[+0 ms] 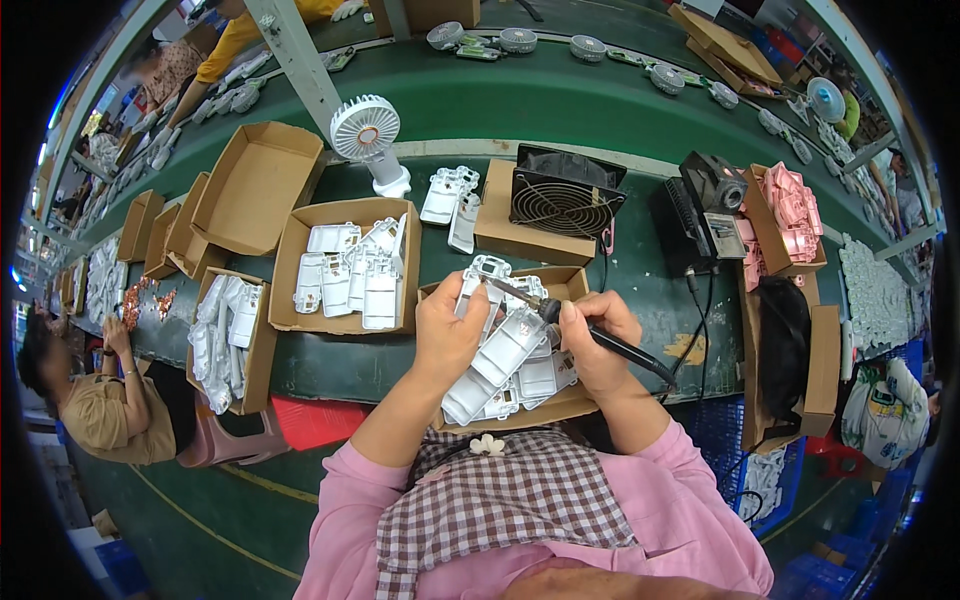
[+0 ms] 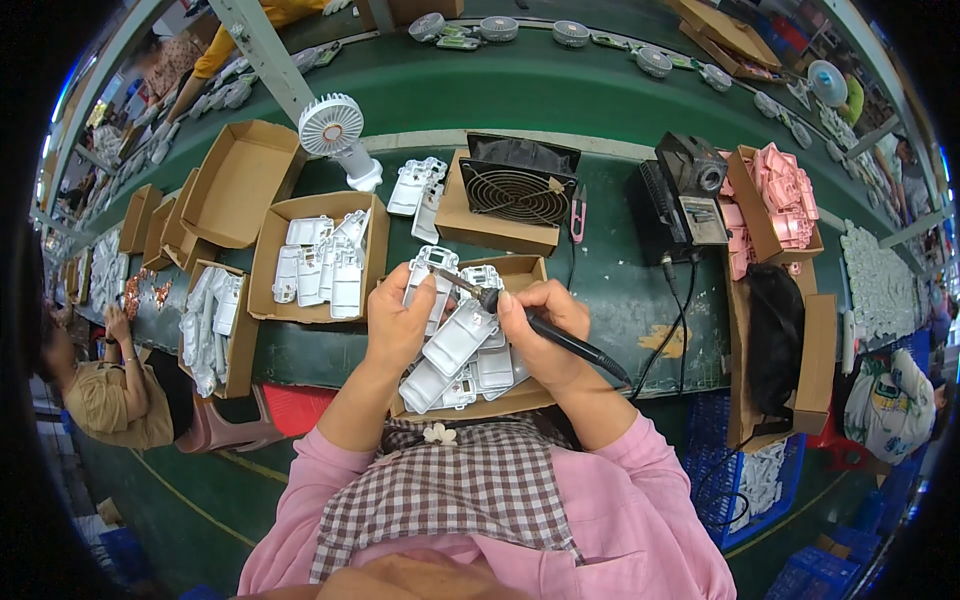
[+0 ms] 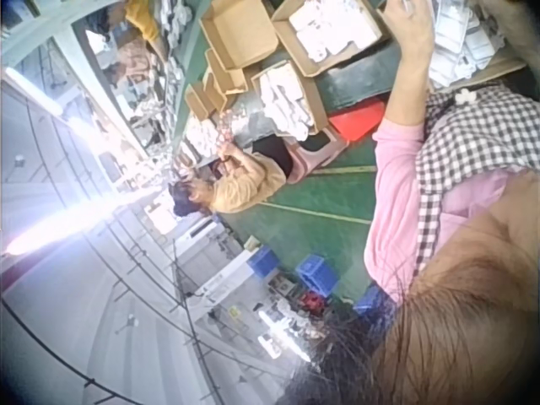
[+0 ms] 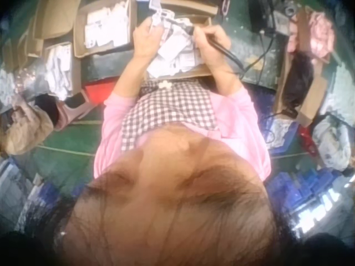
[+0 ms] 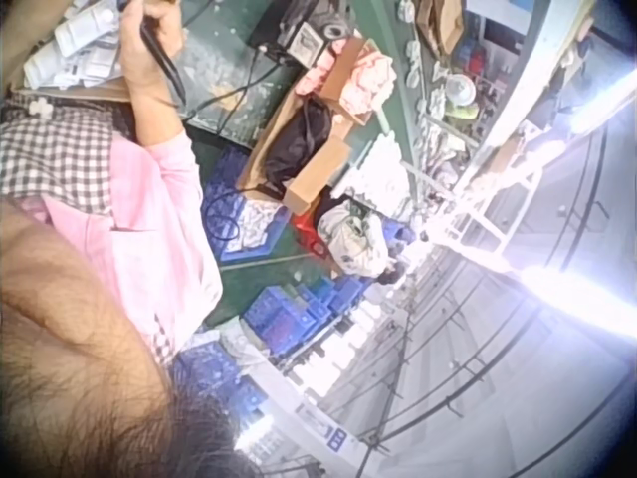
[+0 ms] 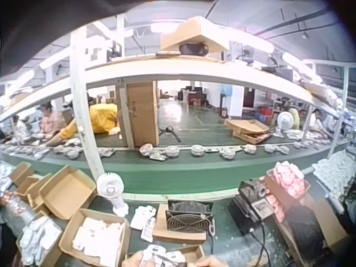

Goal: The person solders metal contacts onto plastic fan housings using a soldering iron, assembles fan components by hand, and sorts and solders additional plastic housings from cardboard boxes.

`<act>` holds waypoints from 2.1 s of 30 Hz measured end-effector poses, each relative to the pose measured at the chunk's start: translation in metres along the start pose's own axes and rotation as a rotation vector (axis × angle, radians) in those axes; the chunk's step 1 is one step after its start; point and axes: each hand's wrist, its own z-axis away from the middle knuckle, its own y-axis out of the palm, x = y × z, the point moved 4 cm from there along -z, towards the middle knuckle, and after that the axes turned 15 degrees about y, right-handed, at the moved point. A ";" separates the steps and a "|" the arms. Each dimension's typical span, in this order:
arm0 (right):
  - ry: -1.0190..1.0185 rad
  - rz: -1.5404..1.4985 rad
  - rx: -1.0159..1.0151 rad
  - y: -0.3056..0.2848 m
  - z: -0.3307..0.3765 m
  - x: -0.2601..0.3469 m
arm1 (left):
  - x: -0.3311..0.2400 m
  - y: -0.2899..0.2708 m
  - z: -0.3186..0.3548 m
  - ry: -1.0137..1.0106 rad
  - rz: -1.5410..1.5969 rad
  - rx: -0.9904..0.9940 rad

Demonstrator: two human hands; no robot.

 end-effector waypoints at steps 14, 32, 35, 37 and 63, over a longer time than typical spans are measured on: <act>0.045 0.035 0.004 0.001 -0.001 0.002 | 0.002 0.000 0.000 -0.005 0.001 0.006; -0.047 -0.216 -0.068 -0.008 0.002 0.007 | -0.056 -0.054 -0.014 0.420 -0.883 -0.030; -0.045 -0.184 -0.056 -0.009 0.001 0.008 | -0.056 -0.112 -0.032 0.234 -1.302 0.138; -0.052 -0.185 -0.050 -0.009 0.000 0.008 | -0.035 -0.137 -0.044 -0.038 -1.176 0.275; 0.011 -0.161 -0.025 -0.011 -0.002 0.004 | 0.023 -0.132 -0.097 0.007 -1.200 0.691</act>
